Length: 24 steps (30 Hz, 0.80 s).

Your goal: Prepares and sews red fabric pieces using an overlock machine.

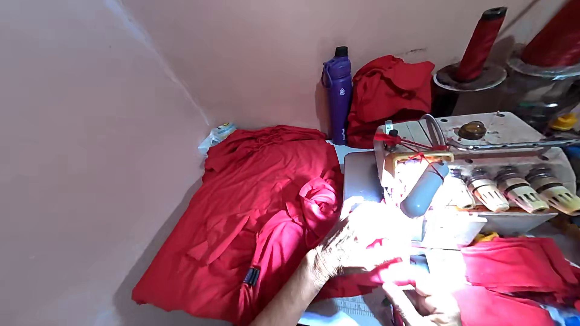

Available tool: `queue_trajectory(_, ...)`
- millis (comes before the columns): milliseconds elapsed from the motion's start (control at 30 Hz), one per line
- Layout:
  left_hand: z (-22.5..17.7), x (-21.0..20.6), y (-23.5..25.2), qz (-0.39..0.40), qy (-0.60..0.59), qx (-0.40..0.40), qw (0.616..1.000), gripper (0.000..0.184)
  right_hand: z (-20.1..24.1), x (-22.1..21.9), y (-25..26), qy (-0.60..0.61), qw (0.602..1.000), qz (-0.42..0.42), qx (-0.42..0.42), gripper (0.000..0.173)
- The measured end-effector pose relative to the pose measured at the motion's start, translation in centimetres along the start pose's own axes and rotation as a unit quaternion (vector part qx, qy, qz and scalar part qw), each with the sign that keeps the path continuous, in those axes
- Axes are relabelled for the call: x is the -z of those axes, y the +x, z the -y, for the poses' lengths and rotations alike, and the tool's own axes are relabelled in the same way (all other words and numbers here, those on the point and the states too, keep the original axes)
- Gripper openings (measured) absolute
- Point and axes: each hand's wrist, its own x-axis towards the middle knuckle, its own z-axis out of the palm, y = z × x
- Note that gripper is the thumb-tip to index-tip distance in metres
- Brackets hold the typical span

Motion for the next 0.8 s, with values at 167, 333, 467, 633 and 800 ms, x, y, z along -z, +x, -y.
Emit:
queue_trajectory(167,-0.2,-0.6,0.8,-0.105,0.043,-0.047,0.992,0.022,-2.2,0.8,3.0,-0.039,0.997,-0.006,0.064,0.008)
queue_trajectory(333,-3.6,0.6,0.6,-0.096,0.099,-0.048,0.989,0.030,-1.2,1.9,4.8,-0.048,0.995,0.050,0.069,0.009)
queue_trajectory(467,-2.8,0.1,0.2,-0.169,0.093,0.027,0.981,0.024,-1.3,1.8,5.4,-0.070,0.994,0.028,0.076,0.012)
queue_trajectory(633,0.0,-0.3,0.9,-0.103,0.035,0.205,0.973,0.028,-0.9,1.5,5.2,-0.121,0.990,-0.026,0.063,0.016)
queue_trajectory(800,-1.6,-0.3,-0.3,-0.142,0.003,0.221,0.965,0.022,-0.4,1.0,3.8,-0.088,0.995,-0.039,0.002,0.018)
